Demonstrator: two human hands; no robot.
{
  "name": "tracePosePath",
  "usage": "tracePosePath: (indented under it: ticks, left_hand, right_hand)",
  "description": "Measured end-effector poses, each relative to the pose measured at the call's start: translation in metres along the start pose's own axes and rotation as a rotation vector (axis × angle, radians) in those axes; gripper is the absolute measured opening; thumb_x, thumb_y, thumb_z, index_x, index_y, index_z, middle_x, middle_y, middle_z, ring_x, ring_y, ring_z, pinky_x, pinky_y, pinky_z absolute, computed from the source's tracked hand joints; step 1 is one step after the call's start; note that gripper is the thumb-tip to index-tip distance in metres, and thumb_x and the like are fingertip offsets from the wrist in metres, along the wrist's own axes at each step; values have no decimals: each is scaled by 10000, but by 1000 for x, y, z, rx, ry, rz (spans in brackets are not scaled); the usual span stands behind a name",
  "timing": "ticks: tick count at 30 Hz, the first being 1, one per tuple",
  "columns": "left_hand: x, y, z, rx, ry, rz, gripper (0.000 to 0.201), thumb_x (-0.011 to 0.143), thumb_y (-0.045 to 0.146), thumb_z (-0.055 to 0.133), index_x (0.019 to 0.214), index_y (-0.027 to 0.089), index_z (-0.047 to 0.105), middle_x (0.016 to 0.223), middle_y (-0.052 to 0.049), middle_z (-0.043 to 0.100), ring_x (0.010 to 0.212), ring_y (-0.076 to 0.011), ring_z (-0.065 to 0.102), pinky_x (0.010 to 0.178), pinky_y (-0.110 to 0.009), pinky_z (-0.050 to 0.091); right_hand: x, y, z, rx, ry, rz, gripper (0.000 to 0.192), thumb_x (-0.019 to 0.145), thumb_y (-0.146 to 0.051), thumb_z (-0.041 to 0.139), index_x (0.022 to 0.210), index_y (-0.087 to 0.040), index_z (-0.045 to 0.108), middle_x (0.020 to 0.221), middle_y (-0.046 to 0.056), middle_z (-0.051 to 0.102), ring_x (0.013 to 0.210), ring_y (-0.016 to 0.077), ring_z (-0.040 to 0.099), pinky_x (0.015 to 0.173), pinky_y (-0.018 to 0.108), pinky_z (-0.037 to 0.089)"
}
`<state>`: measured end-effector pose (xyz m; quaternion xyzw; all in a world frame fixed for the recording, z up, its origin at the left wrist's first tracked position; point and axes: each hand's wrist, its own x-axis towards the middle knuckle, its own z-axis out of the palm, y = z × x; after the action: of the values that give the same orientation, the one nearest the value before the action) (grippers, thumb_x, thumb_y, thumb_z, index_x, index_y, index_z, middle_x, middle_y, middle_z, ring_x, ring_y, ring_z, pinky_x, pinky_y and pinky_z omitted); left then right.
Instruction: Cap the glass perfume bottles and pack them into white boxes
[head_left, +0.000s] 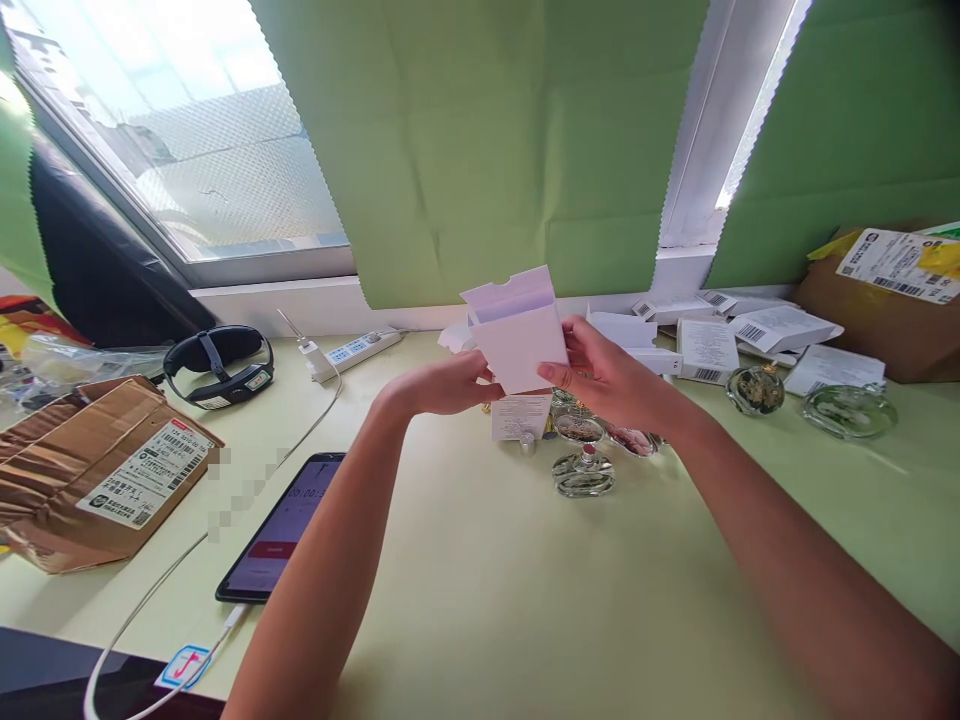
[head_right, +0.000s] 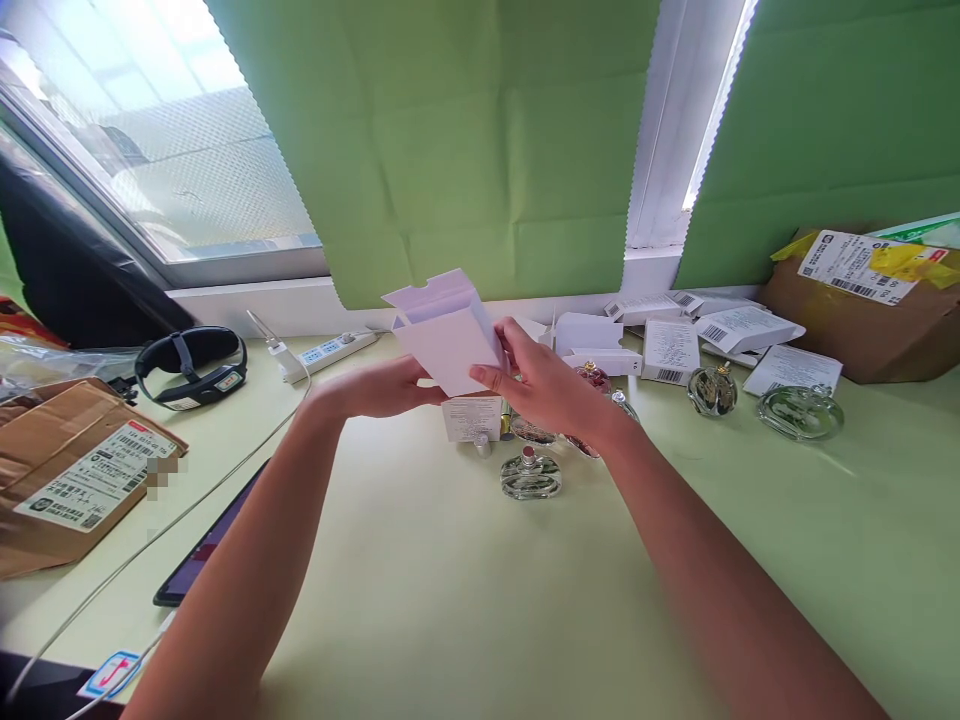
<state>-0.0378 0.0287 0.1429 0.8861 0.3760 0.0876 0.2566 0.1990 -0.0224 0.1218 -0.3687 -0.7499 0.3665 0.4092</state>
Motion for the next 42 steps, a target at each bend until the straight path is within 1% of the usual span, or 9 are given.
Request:
tracePosePath:
  ticks: [5, 11, 16, 21, 26, 31, 36, 39, 42]
  left_hand:
    - [2, 0, 3, -57, -29, 19, 331, 907, 309, 481, 1201, 264, 625, 1094, -56, 689, 979, -206, 646, 751, -300, 555]
    - [3, -1, 3, -193, -57, 20, 322, 913, 267, 438, 1167, 249, 636, 1068, -58, 699, 1003, -206, 646, 787, -338, 569]
    - [2, -4, 2, -169, -6, -15, 321, 899, 285, 483, 1188, 246, 618, 1157, -58, 683, 1051, -218, 633, 841, -361, 556]
    - [1, -6, 1, -236, -50, -94, 322, 900, 260, 477, 1196, 218, 596, 1127, -61, 674, 1049, -211, 626, 882, -363, 542]
    - [-1, -6, -3, -308, -122, -81, 422, 896, 270, 510, 1317, 272, 536, 1173, -48, 673, 1106, -216, 601, 937, -374, 510]
    - [-6, 3, -9, -162, -104, -111, 526, 883, 314, 539, 1403, 311, 463, 1361, -35, 600, 1254, -248, 527, 974, -347, 464]
    - [-11, 11, -12, -128, -133, -105, 639, 884, 418, 574, 1480, 342, 358, 1463, -34, 523, 1333, -265, 475, 991, -327, 454]
    - [-11, 13, -12, -185, -125, -101, 652, 885, 494, 581, 1481, 339, 366, 1453, -42, 534, 1319, -274, 492, 987, -339, 463]
    - [-10, 13, -11, -226, -122, -77, 631, 904, 519, 555, 1477, 325, 376, 1453, -49, 533, 1288, -264, 518, 972, -339, 476]
  right_hand:
    - [-2, -3, 0, -68, 5, -18, 328, 925, -457, 592, 1207, -315, 501, 1092, 49, 669, 1069, 292, 620, 915, 512, 528]
    - [-1, -4, -1, -163, 16, -10, 322, 915, -458, 600, 1189, -326, 493, 1079, 47, 682, 1037, 307, 628, 848, 481, 522]
    - [-1, -6, -1, -306, 29, -35, 245, 961, -448, 523, 1151, -304, 468, 1055, 42, 685, 875, 255, 635, 752, 414, 490]
    - [2, -1, 1, -386, 48, 20, 286, 953, -465, 536, 1158, -269, 495, 965, 38, 684, 772, 216, 624, 623, 345, 453]
    - [5, 8, 3, -424, 90, -32, 269, 909, -464, 615, 1041, -231, 590, 1044, 40, 597, 812, 186, 649, 653, 326, 475]
    - [6, 12, 5, -419, 98, -28, 267, 900, -475, 621, 962, -216, 601, 1084, 43, 537, 814, 165, 639, 664, 312, 483]
    - [7, 14, 6, -416, 81, -24, 263, 902, -474, 618, 904, -211, 620, 994, 37, 536, 785, 161, 582, 675, 309, 465]
    - [8, 15, 6, -435, 86, -17, 303, 895, -506, 615, 863, -206, 625, 970, 41, 541, 758, 162, 551, 684, 316, 447]
    - [8, 14, 5, -435, 77, -16, 330, 885, -533, 616, 875, -204, 629, 939, 39, 571, 765, 170, 544, 689, 315, 426]
